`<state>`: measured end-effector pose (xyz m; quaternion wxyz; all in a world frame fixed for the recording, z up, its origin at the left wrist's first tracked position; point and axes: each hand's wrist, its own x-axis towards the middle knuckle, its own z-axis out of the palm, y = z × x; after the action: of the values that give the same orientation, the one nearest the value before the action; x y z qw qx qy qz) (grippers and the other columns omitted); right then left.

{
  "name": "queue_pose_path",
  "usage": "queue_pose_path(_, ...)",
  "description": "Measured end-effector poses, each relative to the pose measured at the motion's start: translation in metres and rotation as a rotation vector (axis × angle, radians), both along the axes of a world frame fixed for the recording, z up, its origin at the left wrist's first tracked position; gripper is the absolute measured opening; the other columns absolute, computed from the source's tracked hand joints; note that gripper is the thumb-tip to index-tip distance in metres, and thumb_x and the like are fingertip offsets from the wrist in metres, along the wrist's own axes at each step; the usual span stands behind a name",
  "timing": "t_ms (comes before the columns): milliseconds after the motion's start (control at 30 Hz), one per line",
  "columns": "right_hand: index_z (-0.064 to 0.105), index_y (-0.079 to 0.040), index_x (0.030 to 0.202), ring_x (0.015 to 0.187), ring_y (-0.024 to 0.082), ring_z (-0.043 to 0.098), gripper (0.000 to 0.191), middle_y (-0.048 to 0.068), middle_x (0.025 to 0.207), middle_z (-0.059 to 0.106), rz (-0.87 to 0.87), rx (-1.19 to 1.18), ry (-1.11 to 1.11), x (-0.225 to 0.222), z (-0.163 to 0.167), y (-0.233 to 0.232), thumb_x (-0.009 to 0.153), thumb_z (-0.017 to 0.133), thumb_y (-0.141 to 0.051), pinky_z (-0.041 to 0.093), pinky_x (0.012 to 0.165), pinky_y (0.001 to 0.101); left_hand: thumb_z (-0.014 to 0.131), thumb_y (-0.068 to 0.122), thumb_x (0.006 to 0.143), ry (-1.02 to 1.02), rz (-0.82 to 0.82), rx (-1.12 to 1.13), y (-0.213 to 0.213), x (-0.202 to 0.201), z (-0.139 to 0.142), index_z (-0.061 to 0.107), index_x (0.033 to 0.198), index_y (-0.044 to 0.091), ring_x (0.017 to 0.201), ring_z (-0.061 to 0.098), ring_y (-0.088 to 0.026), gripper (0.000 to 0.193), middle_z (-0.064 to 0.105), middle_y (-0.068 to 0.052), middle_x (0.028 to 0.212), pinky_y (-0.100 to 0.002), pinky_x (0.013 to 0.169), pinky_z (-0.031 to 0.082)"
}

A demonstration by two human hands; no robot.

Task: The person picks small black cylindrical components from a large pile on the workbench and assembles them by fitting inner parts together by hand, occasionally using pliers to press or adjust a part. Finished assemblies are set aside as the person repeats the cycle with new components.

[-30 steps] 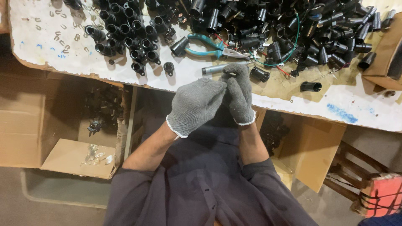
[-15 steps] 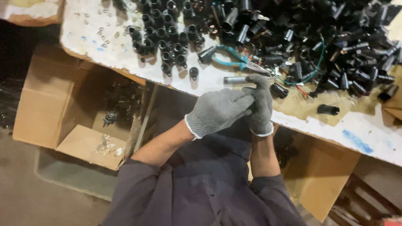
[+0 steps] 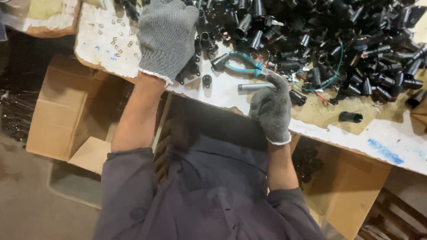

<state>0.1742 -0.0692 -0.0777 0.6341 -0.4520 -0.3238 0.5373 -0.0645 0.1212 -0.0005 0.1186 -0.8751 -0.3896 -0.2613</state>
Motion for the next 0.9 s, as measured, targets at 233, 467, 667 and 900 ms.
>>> queue_pose_path(233,0.045,-0.005,0.149,0.063,0.017,0.058,0.065,0.011,0.082,0.063,0.034,0.108,0.139,0.002,-0.013,-0.008,0.106,0.059,-0.051,0.046,0.053,0.0276,0.071,0.006,0.077,0.133,0.078,-0.060,0.004,0.010,-0.012,0.075,0.081,0.011,0.083,0.065,-0.034,0.007,0.069,-0.013,0.084,-0.046,0.074,0.049)
queue_pose_path(467,0.046,-0.003,0.144,0.064,0.016,0.057,0.060,0.012,0.084,0.063,0.075,0.095,0.105,-0.004,-0.012,-0.012,0.106,0.060,-0.047,0.045,0.055,0.0263,0.075,0.007,0.089,-0.148,0.008,0.051,-0.052,0.014,0.013,0.072,0.101,0.010,0.093,0.066,-0.029,0.012,0.070,-0.007,0.094,-0.039,0.078,0.053)
queue_pose_path(667,0.051,0.001,0.136,0.071,0.017,0.059,0.046,0.015,0.099,0.066,0.043,0.071,0.039,-0.006,-0.008,-0.016,0.106,0.060,-0.033,0.048,0.059,0.0276,0.083,0.028,0.090,-0.308,0.003,-0.278,-0.086,0.098,-0.036,0.064,0.130,0.005,0.061,0.065,-0.020,0.050,0.067,-0.008,0.081,-0.032,0.046,0.049)
queue_pose_path(900,0.050,-0.001,0.133,0.069,0.016,0.058,0.043,0.016,0.101,0.068,0.007,0.077,0.088,-0.006,-0.013,-0.023,0.104,0.059,-0.031,0.046,0.055,0.0267,0.079,0.026,0.088,-0.348,0.145,-0.297,-0.082,0.115,-0.056,0.063,0.113,0.011,0.070,0.070,-0.030,0.034,0.066,-0.011,0.081,-0.041,0.057,0.054)
